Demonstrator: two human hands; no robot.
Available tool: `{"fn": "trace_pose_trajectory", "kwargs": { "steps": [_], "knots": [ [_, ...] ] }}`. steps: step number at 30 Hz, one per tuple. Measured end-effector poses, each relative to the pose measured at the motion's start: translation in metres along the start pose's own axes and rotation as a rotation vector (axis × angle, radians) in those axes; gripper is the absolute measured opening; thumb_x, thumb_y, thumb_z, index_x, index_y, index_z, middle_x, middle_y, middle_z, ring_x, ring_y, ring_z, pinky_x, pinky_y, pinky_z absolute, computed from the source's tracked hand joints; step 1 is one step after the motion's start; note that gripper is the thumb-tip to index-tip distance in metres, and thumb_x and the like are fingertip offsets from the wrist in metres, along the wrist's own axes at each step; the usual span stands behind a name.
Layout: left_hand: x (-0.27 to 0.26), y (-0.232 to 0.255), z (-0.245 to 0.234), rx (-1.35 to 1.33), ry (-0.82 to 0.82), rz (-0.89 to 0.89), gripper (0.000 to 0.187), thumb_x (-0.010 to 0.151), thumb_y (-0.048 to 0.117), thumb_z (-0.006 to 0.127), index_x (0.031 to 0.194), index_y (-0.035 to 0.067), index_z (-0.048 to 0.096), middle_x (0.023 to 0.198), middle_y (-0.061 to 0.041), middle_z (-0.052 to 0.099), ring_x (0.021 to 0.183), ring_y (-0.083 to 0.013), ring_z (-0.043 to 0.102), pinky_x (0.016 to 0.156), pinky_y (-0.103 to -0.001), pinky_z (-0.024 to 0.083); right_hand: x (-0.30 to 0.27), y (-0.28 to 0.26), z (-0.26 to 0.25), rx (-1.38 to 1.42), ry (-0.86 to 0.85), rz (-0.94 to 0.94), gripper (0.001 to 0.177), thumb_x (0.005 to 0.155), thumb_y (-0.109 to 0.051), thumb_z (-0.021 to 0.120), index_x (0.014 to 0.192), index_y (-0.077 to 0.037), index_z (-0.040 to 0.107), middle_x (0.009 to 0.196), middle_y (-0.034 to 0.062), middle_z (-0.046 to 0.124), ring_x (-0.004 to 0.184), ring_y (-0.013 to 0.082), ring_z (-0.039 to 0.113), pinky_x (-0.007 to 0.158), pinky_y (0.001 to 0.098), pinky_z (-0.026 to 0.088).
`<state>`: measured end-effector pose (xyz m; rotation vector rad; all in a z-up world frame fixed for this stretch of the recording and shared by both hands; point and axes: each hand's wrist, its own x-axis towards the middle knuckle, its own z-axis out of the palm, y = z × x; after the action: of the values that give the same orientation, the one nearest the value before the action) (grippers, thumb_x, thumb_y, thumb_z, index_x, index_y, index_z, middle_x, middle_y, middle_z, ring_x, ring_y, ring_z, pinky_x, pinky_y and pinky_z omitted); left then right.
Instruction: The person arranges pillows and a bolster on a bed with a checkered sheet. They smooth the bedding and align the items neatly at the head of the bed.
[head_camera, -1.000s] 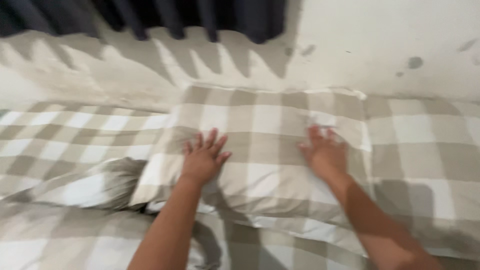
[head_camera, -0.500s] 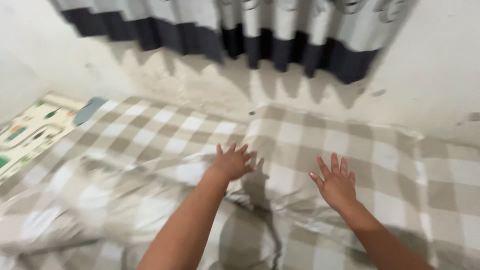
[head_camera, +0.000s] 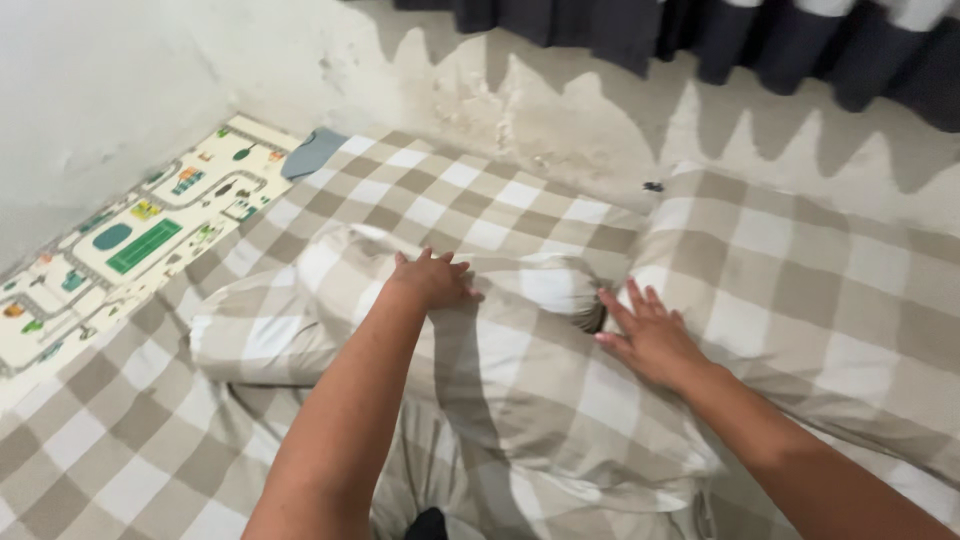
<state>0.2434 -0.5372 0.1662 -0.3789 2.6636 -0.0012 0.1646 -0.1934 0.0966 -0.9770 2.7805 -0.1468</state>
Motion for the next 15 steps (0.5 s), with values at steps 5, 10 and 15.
{"fn": "trace_pose_trajectory", "kwargs": {
  "steps": [5,10,15],
  "knots": [
    [0.002,-0.027,0.027,-0.006,0.033,0.064,0.087,0.084,0.064,0.069,0.157,0.034,0.032,0.162,-0.002,0.031,0.155,-0.0305,0.016,0.118,-0.071,0.009,0.005,-0.049,0.025,0.171,-0.175,-0.133,0.080,0.095,-0.063,0.048,0.162,-0.033,0.016,0.171,0.0109,0.008,0.155,0.0313,0.021,0.121,0.0432,0.027],
    [0.009,-0.038,0.052,0.028,0.195,0.180,0.050,0.080,0.042,0.081,0.125,0.023,0.069,0.118,-0.007,0.076,0.116,-0.0287,0.069,0.114,-0.055,0.037,-0.003,-0.064,0.042,0.199,-0.083,-0.166,0.084,0.093,-0.063,0.050,0.162,-0.028,0.018,0.168,0.0173,0.018,0.149,0.0357,0.032,0.119,0.0420,0.033],
    [0.007,-0.102,0.057,-0.044,0.198,0.119,0.035,0.075,0.041,0.085,0.103,0.020,0.080,0.108,-0.007,0.077,0.105,-0.0305,0.071,0.087,-0.043,0.056,0.009,-0.079,0.032,0.185,-0.045,-0.189,0.084,0.094,-0.064,0.050,0.161,-0.025,0.020,0.167,0.0209,0.018,0.150,0.0384,0.029,0.119,0.0435,0.030]
  ]
}}
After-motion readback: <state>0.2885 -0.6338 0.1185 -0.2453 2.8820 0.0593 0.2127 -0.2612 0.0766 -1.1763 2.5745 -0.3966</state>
